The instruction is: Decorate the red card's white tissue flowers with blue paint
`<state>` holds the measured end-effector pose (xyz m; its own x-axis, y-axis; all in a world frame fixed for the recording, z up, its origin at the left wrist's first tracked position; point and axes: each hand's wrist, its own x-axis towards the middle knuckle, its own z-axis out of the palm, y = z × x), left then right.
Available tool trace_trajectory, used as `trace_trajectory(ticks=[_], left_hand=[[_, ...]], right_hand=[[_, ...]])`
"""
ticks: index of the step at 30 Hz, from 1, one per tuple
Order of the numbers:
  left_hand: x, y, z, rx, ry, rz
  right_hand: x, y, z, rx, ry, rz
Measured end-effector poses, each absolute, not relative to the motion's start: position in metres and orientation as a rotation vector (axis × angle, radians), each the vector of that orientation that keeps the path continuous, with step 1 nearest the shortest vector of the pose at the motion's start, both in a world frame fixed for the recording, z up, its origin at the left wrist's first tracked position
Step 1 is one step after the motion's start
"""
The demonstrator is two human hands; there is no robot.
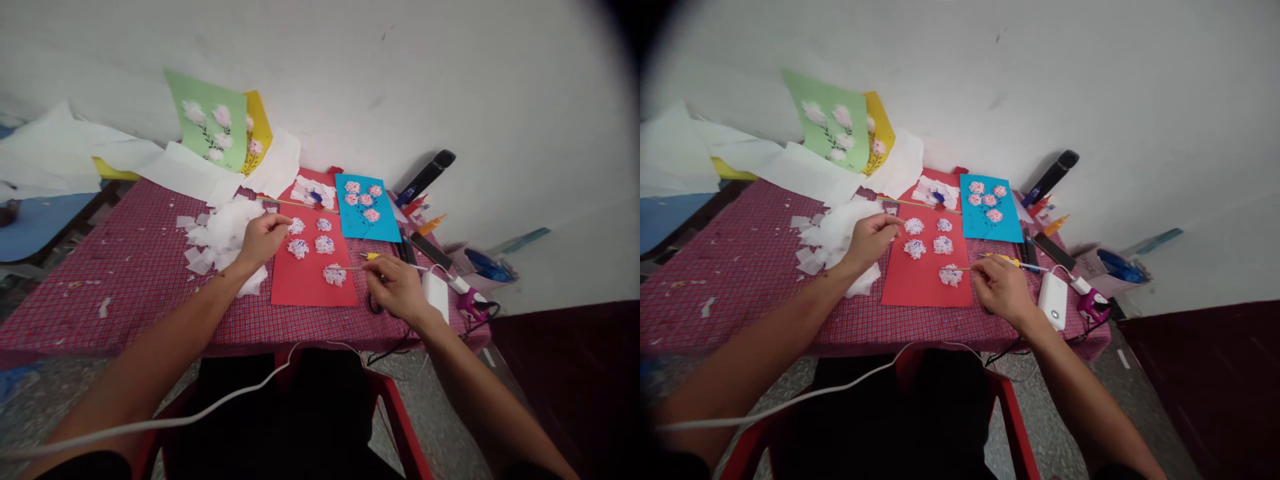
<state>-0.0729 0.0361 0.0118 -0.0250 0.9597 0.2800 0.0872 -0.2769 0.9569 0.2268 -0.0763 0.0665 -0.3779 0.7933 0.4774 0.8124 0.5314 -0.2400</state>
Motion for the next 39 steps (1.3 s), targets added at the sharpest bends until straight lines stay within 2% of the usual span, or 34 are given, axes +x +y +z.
trace_trajectory(ticks=[39], left_hand=[[-0.072,0.035,0.012,1.454,1.179,1.371]], right_hand=[[0.24,-0.097,0.058,-1.146,-2.268,0.011]])
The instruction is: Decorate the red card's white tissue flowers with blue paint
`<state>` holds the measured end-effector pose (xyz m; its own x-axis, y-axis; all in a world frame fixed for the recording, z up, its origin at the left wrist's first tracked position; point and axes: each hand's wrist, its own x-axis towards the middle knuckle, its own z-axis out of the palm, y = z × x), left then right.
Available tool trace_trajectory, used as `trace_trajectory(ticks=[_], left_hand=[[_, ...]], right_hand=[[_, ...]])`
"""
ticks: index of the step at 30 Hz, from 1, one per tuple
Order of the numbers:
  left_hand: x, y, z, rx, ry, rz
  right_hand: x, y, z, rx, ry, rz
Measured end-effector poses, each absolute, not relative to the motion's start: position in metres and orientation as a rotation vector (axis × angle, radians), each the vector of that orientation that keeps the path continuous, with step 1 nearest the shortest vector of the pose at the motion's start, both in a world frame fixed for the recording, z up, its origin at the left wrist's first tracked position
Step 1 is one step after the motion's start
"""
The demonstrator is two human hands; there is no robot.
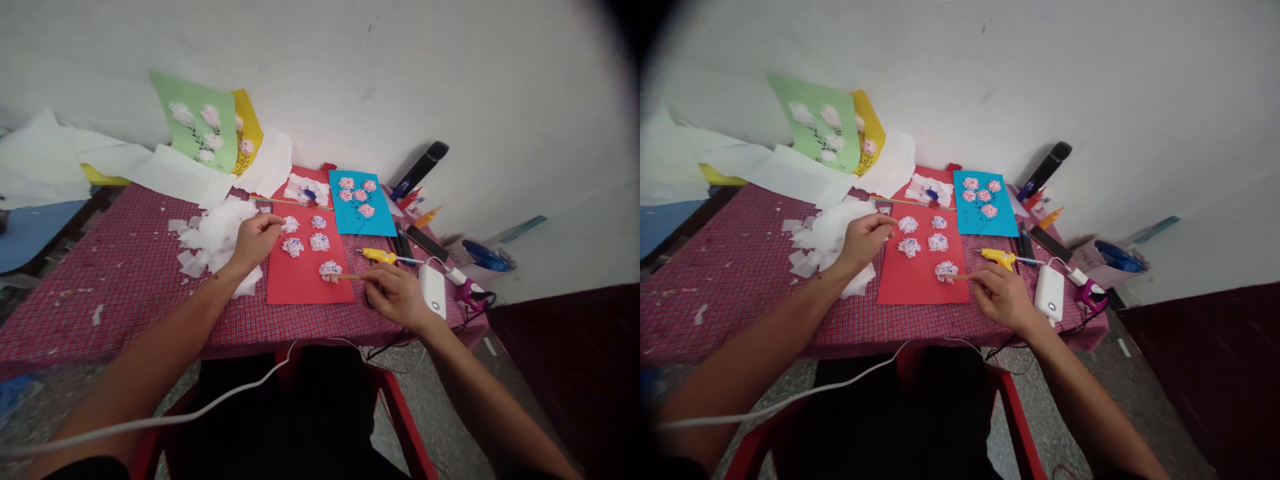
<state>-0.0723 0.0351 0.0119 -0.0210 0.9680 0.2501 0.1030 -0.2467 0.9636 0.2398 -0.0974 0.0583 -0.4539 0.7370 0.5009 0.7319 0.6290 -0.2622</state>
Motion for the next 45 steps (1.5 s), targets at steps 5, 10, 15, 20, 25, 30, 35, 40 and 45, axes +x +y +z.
trace_trajectory(ticks=[5,10,15,20,25,30,35,40,45], left_hand=[[-0.072,0.034,0.013,1.453,1.191,1.364],[-0.072,0.035,0.011,1.471,1.176,1.382],[-0.072,0.036,0.011,1.473,1.172,1.386],[-0.072,0.036,0.012,1.474,1.185,1.38],[-0.073,0.035,0.012,1.481,1.197,1.372],[-0.073,0.035,0.011,1.483,1.192,1.377],[-0.072,0.035,0.011,1.471,1.166,1.402],[-0.072,0.035,0.012,1.464,1.178,1.394],[-0.073,0.036,0.01,1.467,1.187,1.39]], right_hand=[[0.244,-0.103,0.058,-1.14,-2.244,0.036],[0.249,-0.107,0.058,-1.147,-2.226,0.025],[0.246,-0.106,0.054,-1.162,-2.206,0.027],[0.242,-0.101,0.05,-1.159,-2.189,0.015],[0.245,-0.102,0.05,-1.154,-2.189,0.039],[0.252,-0.109,0.051,-1.167,-2.155,0.011],[0.258,-0.114,0.049,-1.191,-2.128,0.017],[0.264,-0.119,0.049,-1.227,-2.096,0.027],[0.269,-0.121,0.048,-1.276,-2.027,0.032]])
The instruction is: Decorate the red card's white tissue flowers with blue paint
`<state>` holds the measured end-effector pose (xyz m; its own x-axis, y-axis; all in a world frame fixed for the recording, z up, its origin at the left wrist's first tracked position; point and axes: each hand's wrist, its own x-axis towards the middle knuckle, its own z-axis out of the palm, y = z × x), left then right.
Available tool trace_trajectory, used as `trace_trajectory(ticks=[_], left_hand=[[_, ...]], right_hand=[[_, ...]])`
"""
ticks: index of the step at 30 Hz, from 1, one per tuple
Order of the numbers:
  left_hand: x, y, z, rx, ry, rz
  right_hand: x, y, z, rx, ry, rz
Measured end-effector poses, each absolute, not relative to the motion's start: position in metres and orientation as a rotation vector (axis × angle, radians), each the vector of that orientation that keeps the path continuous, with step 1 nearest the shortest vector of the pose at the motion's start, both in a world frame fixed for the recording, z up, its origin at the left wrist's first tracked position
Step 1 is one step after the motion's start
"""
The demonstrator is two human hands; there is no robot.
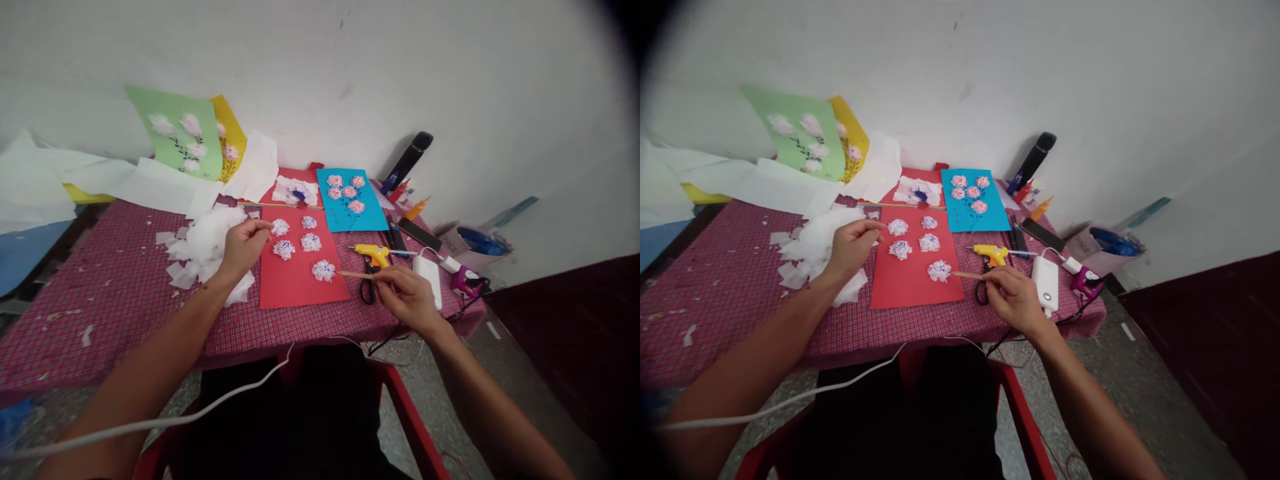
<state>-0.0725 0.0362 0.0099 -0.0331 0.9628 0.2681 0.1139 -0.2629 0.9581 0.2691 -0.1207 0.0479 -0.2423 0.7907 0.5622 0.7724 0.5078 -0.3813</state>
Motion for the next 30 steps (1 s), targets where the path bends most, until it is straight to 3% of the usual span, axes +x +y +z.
trace_trajectory(ticks=[19,25,30], left_hand=[[-0.075,0.04,0.005,1.465,1.185,1.399],[-0.075,0.039,0.006,1.451,1.197,1.397],[-0.078,0.041,0.005,1.446,1.186,1.416]], right_hand=[[0.275,-0.121,0.038,-1.428,-1.652,0.12],[0.267,-0.089,0.039,-1.502,-1.192,0.461],[0.258,-0.045,0.029,-1.252,-0.818,0.853]])
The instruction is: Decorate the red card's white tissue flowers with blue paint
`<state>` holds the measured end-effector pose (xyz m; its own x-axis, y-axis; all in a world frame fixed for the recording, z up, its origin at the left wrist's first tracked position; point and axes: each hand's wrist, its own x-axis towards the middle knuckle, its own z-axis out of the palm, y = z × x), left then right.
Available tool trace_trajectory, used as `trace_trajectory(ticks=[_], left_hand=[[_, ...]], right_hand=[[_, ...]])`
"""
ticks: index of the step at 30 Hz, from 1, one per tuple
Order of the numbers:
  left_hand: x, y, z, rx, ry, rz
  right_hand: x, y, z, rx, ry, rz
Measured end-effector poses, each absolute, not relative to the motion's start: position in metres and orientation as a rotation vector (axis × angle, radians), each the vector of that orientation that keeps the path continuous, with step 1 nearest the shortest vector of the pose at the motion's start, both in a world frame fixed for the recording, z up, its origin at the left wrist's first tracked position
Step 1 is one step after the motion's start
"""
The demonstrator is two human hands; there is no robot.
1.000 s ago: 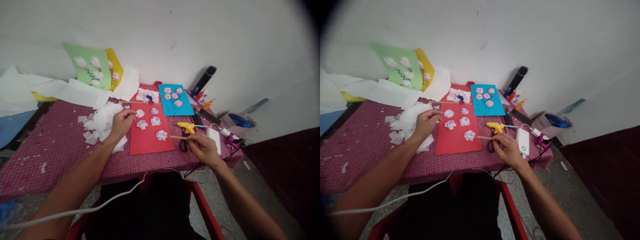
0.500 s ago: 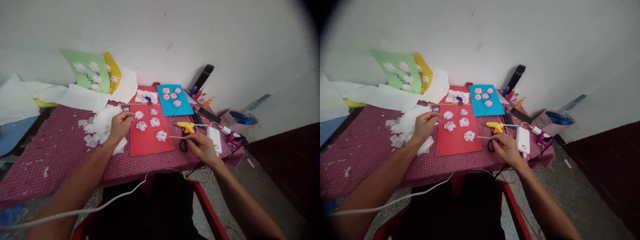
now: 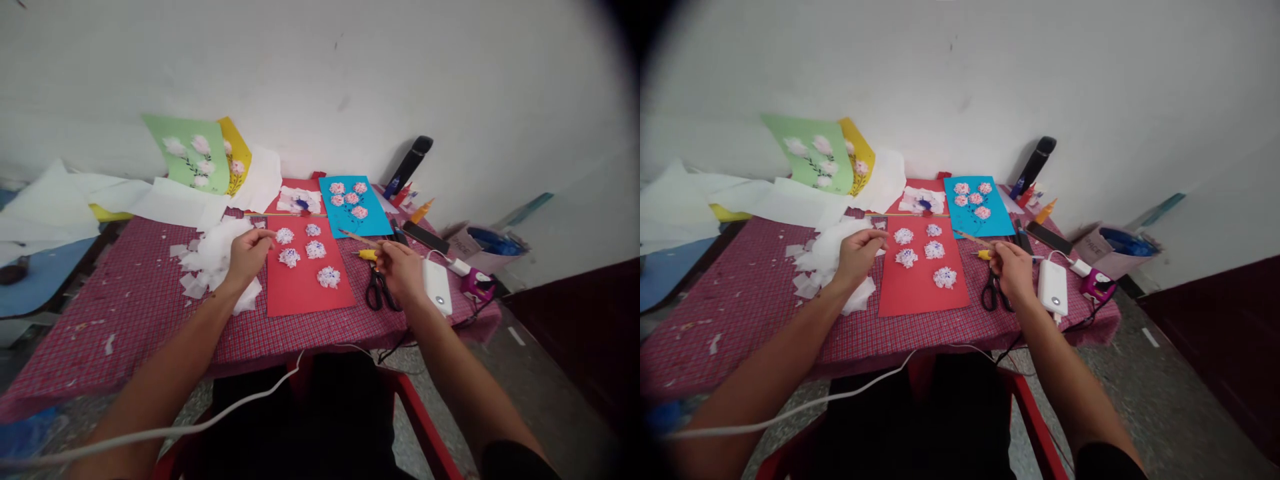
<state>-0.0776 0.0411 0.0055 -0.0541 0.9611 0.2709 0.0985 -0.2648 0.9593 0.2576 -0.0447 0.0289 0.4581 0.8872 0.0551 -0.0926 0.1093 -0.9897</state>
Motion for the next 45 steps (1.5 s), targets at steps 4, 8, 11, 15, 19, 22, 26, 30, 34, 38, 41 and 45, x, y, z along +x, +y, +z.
trace_trajectory(ticks=[4,8,11,15,19,22,26,30,34,38,41,45], left_hand=[[-0.078,0.042,0.004,1.439,1.192,1.416],[-0.079,0.041,0.005,1.416,1.193,1.416],[-0.079,0.042,0.007,1.412,1.197,1.413],[-0.08,0.042,0.006,1.404,1.2,1.403],[-0.081,0.043,0.005,1.403,1.177,1.41],[-0.081,0.043,0.006,1.375,1.171,1.408],[-0.081,0.042,0.009,1.364,1.171,1.397],[-0.081,0.041,0.012,1.358,1.18,1.395],[-0.08,0.04,0.013,1.369,1.179,1.392],[-0.08,0.042,0.011,1.386,1.158,1.403],[-0.08,0.042,0.009,1.377,1.159,1.405],[-0.08,0.042,0.007,1.385,1.174,1.379]], right_hand=[[0.253,-0.022,0.023,-1.167,-0.668,1.014],[0.25,-0.008,0.018,-1.148,-0.632,1.032],[0.248,0.004,0.016,-1.184,-0.646,0.999],[0.244,0.027,0.015,-1.235,-0.66,0.931],[0.234,0.056,0.012,-1.285,-0.7,0.837],[0.224,0.075,0.006,-1.327,-0.737,0.789],[0.213,0.095,-0.002,-1.384,-0.785,0.765],[0.207,0.105,-0.007,-1.426,-0.809,0.741],[0.205,0.108,-0.008,-1.428,-0.829,0.741],[0.204,0.106,-0.006,-1.403,-0.84,0.766],[0.205,0.098,-0.002,-1.373,-0.826,0.799],[0.21,0.081,0.007,-1.323,-0.762,0.875]])
